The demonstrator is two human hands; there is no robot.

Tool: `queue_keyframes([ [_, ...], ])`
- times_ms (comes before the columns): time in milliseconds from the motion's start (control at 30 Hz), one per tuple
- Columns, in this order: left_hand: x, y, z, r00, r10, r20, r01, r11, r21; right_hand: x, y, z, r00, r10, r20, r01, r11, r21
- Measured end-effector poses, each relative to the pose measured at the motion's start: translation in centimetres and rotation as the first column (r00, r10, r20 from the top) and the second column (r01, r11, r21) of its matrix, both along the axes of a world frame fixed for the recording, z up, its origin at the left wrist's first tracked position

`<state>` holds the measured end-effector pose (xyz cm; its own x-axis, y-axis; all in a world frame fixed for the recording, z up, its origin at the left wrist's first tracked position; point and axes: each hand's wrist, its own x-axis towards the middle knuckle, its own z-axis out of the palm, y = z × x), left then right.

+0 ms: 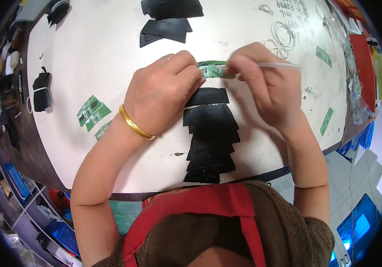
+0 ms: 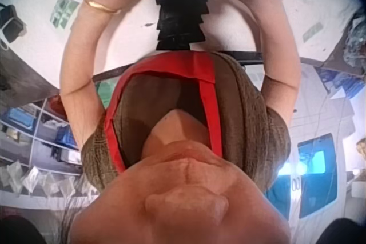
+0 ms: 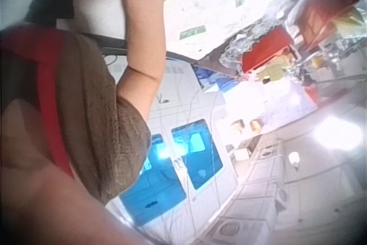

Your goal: Applying adhesive to small shoe components using a pen-like tool.

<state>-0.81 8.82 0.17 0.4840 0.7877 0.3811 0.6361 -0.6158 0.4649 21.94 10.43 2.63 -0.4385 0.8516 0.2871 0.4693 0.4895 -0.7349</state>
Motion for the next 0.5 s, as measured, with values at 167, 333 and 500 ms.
queue_keyframes([
  [167, 0.2, 0.2, 0.0, 1.000, -0.005, -0.004, 0.005, 1.000, 0.006, -1.3, -0.5, -1.5, 0.996, -0.037, 0.079, 0.019, 0.977, 0.213],
  [333, 0.2, 0.1, -0.1, 1.000, -0.008, -0.006, 0.008, 1.000, 0.008, 0.1, -0.5, -1.5, 0.989, -0.089, -0.119, 0.092, 0.996, 0.022],
  [500, 0.0, 0.1, 0.0, 1.000, 0.001, -0.024, -0.001, 1.000, -0.001, -0.2, -0.9, -1.1, 0.990, -0.126, 0.057, 0.120, 0.987, 0.109],
])
